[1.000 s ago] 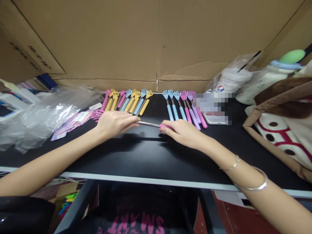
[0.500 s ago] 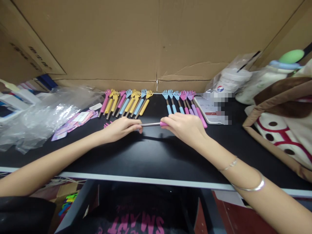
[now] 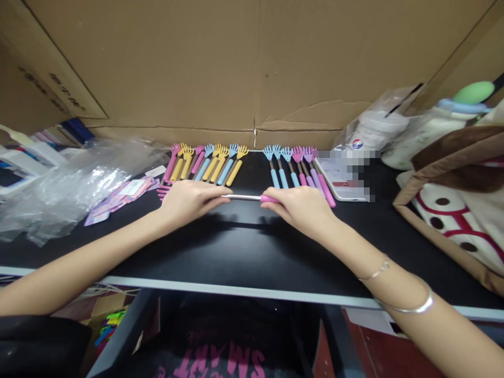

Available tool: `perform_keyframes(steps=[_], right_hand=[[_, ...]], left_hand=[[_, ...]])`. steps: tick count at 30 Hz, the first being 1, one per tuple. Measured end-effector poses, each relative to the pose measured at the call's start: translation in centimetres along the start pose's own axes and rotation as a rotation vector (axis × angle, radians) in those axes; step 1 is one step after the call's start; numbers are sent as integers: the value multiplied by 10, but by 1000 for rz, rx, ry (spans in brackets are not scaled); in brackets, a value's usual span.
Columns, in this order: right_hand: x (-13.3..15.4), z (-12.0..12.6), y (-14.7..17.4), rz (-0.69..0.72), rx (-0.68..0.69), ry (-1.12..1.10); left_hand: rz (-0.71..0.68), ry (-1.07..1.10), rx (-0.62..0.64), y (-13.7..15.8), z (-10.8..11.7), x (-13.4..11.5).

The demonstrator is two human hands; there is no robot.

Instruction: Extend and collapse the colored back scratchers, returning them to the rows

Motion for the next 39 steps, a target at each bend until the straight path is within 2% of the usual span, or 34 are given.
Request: perform_keyframes(steps=[4,6,9,13,16,21,25,28,34,39], right_hand=[[1,-17,-2,-35,201,-349],[2,-20,-2,-57,221,-440],[1,-22,-3,-78,209,-422],[-2,-25,-2,-65,188,-206],[-1,-18,-2,-13,112,-21],[10,-3,1,120,-57,133],[17,4,0,181,-143,182],[17,7,-1,172,-148,168],[-8,7,0,-1,-79,91],[-25,3,2,-82,-64,23]], left_hand=[[-126,-145,-119,3,11,-11],[-151,-169,-123,4,13,-14],[-119,-164,-78,2,7,-11],[-16,-84,72,1,-10,-4],[97,5,216,0,-21,1],[239,382,532,6,-38,3],[247,574,635,8,-43,0],[245,508,606,6,-40,3],[228,113,396,-4,-17,19],[198,-18,331,-7,-9,27]])
Point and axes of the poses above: each hand's wrist, its own y-axis away from the middle knuckle, its own z-axis out of the back of the hand, x = y × z, the point moved 8 cm from there along -y, towards the middle knuckle, and after that the axes turned 11 degrees about z, right-handed, at the moved point
